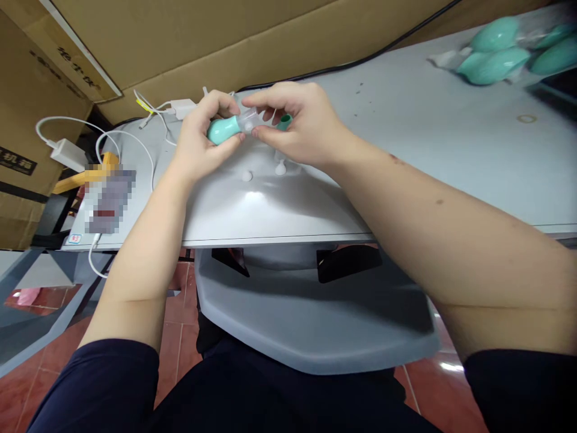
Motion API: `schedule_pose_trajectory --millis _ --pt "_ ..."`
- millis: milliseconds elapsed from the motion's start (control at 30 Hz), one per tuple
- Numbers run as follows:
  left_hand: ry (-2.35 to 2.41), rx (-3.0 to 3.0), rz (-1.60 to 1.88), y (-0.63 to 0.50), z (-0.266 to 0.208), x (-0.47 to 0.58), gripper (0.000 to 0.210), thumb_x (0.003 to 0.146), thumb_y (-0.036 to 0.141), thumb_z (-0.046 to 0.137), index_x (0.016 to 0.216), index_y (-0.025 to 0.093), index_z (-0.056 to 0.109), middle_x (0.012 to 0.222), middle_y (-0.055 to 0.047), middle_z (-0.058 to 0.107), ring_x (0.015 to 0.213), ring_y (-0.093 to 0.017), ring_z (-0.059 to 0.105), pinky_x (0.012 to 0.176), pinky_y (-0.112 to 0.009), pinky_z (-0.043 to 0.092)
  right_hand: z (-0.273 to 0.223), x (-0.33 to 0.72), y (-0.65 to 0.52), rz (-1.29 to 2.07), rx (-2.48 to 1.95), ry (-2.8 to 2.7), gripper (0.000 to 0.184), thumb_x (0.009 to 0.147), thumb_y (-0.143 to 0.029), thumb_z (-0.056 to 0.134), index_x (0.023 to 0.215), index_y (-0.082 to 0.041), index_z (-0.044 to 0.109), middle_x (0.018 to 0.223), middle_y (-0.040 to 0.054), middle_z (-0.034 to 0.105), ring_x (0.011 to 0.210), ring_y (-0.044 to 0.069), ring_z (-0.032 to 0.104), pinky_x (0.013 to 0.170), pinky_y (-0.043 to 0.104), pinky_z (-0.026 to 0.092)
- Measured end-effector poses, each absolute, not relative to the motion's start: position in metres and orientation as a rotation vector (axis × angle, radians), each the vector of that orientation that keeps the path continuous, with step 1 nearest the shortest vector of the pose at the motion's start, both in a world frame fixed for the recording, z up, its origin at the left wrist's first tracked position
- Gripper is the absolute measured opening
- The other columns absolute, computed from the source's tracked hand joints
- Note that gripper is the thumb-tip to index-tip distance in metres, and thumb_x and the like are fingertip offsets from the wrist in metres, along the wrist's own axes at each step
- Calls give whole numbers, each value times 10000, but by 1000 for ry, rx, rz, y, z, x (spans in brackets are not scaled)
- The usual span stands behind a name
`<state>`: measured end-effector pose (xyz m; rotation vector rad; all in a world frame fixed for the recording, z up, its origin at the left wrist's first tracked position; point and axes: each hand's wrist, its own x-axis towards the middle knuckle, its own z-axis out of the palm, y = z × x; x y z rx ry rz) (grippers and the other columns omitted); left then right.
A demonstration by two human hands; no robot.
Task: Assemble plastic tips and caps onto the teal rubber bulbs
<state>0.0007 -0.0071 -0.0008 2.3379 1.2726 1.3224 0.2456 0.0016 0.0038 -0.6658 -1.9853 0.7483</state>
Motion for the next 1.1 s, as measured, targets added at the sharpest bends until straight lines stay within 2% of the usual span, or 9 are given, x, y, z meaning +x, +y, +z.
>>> schedule_pose_trajectory --millis 100,167,300,400,533,667,833,933,1100 --pt "1316 2312 1350 -3 -4 0 358 834 475 872 1072 322 653 1056 -65 680 1042 -318 706 992 -480 626 1 242 3 735 -674 -1927 310 844 -293 926 1112 -332 776 1106 26 811 1035 289 656 932 445 497" --pt "1330 2287 1367 -4 -3 1 372 821 501 860 1068 337 637 1031 -59 676 1004 -317 692 972 -478 618 0 239 3 721 -669 -1854 253 843 -271 925 996 -310 727 984 14 773 924 262 648 884 432 494" --pt "1260 2232 1391 -8 2 4 353 806 512 814 1066 364 627 978 -44 689 850 -302 655 841 -470 586 0 238 -3 723 -734 -1912 302 881 -242 913 812 -279 621 814 10 688 769 241 577 778 420 466" --pt "1214 2216 1397 -7 2 4 345 790 511 794 1072 383 642 943 -34 698 781 -297 629 790 -472 557 -1 240 -10 601 -746 -2163 241 857 -198 889 773 -256 671 806 40 730 883 294 606 861 449 459" --pt "1253 2226 1401 -4 -1 3 329 783 540 798 1048 394 668 1007 -43 736 841 -314 653 830 -486 577 -6 239 -14 354 -658 -2388 95 892 -256 857 836 -250 781 862 64 772 1122 376 608 981 491 429" --pt "1270 2242 1380 -5 -2 2 323 816 558 806 1050 368 689 1001 -48 742 861 -302 673 851 -469 583 -11 238 -15 340 -629 -2442 49 913 -238 834 867 -246 823 829 72 749 1120 373 595 971 493 406" --pt "1289 2285 1317 -2 -7 -2 414 860 660 840 1060 321 710 963 -54 731 836 -270 671 848 -433 583 -14 233 -14 393 -621 -2443 149 864 -130 818 769 -235 773 756 53 711 1077 353 594 1014 508 369" --pt "1261 2342 1303 6 -13 -9 504 891 753 831 1077 300 710 955 -52 721 831 -260 681 832 -423 587 -9 234 -16 420 -655 -2463 171 904 -173 788 745 -221 750 754 53 711 1065 346 617 1056 522 368" --pt "1204 2450 1297 16 -22 -18 628 965 879 732 1135 275 711 961 -53 704 835 -251 704 819 -425 603 8 244 -20 539 -717 -2390 120 959 -230 774 840 -227 786 874 68 785 1064 338 656 1064 516 425"
